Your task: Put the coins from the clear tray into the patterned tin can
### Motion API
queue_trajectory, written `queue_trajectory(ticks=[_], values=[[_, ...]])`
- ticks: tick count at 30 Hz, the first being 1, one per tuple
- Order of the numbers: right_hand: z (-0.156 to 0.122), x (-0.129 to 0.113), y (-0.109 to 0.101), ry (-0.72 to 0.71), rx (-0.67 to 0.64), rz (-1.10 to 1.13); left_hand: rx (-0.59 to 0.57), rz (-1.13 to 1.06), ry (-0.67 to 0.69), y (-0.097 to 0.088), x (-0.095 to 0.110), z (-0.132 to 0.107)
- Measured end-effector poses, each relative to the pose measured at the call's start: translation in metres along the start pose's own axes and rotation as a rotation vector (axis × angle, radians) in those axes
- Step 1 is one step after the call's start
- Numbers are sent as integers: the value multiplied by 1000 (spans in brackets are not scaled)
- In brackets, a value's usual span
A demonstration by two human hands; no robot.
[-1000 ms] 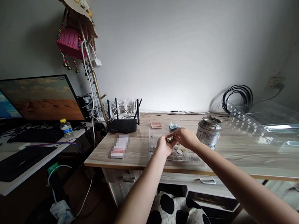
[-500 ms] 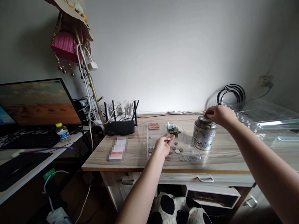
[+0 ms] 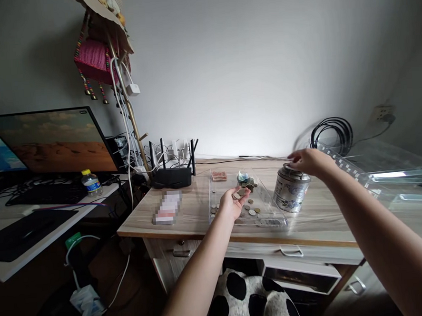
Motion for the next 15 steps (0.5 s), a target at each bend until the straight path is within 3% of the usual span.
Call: queue_trajectory(ticks=[3, 6, 9, 12, 15], values=[[-24, -40, 4, -77, 168, 134, -7, -8, -43, -1, -1, 4], [-48, -87, 31, -357, -17, 267, -13, -10, -60, -2, -2, 9], [-61, -116, 59, -466, -94, 274, -52, 0, -47, -2, -2, 12], [-62, -120, 67, -410, -92, 274, -74, 14, -55, -2, -2, 11], [-53, -99, 48, -271, -6, 289, -65, 2, -46, -1, -1, 5]])
Point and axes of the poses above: each hand's wrist, its own z-axis towards the middle knuckle, its own y-axis out of the palm, x = y × z, the point moved 2 cm from there along z, towards the middle knuckle, and after that the axes turned 6 degrees about x, right-handed, at the moved point
